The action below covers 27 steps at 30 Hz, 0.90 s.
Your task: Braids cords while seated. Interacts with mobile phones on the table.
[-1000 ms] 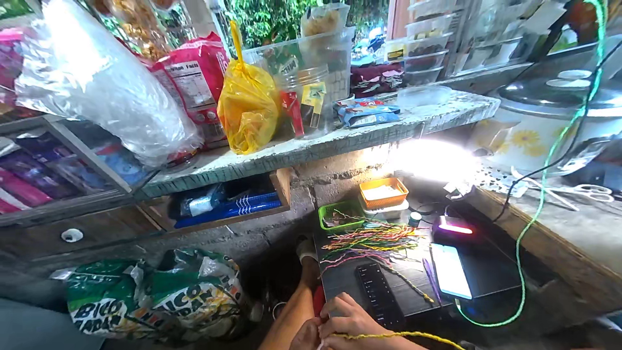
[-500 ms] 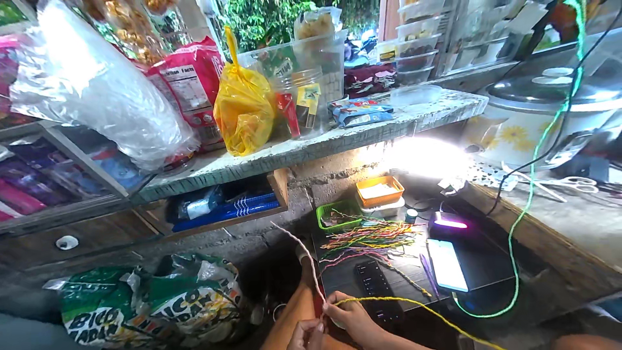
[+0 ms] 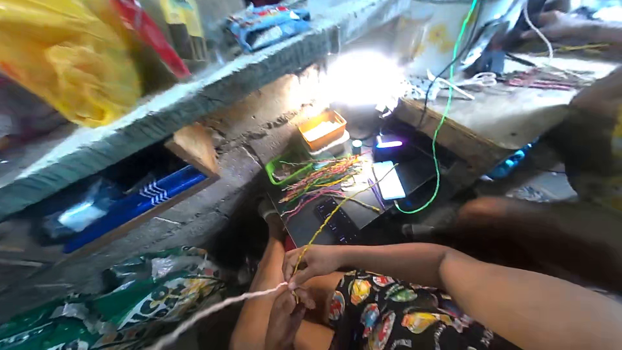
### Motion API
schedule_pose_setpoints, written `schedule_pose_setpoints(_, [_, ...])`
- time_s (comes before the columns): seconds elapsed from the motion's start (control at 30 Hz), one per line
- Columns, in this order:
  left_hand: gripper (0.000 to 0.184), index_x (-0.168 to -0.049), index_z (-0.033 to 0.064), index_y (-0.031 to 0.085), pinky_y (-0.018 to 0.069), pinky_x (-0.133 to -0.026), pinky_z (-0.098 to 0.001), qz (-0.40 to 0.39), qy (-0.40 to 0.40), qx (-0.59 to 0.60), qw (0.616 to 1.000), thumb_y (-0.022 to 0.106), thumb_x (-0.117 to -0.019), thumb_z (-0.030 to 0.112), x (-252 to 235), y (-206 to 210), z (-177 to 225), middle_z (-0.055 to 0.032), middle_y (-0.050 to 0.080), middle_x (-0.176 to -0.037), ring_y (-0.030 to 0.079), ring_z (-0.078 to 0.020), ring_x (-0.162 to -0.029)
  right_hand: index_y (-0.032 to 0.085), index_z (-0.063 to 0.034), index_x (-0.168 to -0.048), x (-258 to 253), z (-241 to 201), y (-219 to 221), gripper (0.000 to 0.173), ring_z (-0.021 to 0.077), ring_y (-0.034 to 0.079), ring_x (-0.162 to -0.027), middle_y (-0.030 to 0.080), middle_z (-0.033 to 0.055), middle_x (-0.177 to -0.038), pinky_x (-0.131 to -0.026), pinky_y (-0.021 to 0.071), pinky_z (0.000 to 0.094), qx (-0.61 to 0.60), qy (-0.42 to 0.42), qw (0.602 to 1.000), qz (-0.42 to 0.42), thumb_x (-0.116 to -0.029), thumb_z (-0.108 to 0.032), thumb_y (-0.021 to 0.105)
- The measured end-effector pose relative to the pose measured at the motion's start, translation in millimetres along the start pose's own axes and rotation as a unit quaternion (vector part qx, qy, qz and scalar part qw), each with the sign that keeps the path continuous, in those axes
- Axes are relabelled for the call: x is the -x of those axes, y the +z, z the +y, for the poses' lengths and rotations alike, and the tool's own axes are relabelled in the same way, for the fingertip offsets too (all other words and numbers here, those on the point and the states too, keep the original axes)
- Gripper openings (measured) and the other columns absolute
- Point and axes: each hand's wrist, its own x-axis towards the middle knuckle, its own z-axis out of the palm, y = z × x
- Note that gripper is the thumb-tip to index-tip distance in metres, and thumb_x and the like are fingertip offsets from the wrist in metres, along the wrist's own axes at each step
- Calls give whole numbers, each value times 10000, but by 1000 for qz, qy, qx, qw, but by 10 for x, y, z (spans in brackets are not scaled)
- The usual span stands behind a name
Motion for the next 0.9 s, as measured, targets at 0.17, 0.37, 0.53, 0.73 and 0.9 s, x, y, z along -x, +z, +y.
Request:
schedule_pose_setpoints(0.17, [234,-1105,145,786,579,-864,-231,-23,15,50,998,635,-997,288,-6,-37,-8,6,777,-1015,725,-65,-930,681,31,-1039,19,87,98,151,56,620,-840,659,65,-1001,-789,528,249,-110,37,993,-24,-990,-98,619])
schedule_pose_setpoints(0.37, [271,-1121,190,775,559,-883,-221,-91,2,-15,996,580,-1026,353,-19,-28,8,51,761,-1055,700,-43,-979,627,-11,-1009,62,218,175,120,93,683,-662,701,12,-786,-641,595,300,-246,65,965,-67,-988,-125,594])
schedule_pose_setpoints(0.53, [186,-1041,212,803,566,-845,-210,-60,-44,-15,997,686,-956,329,32,7,-32,67,771,-961,707,-23,-911,635,20,-1011,86,162,138,116,110,684,-675,694,55,-904,-610,596,300,-203,53,971,-111,-923,-49,663])
schedule_pose_setpoints(0.73, [95,-921,159,722,560,-754,-197,217,-14,-257,942,760,-873,230,-139,138,-37,100,718,-846,661,12,-783,709,62,-949,94,162,88,200,182,591,-945,631,169,-1046,-843,490,322,-20,50,995,87,-923,-135,729])
schedule_pose_setpoints(0.9, [134,-877,-14,657,497,-729,-179,309,-30,-519,797,678,-876,119,-287,196,-129,-21,621,-834,586,-9,-783,698,45,-1021,118,169,38,262,220,587,-986,607,179,-1098,-887,482,359,9,190,971,145,-970,-212,693])
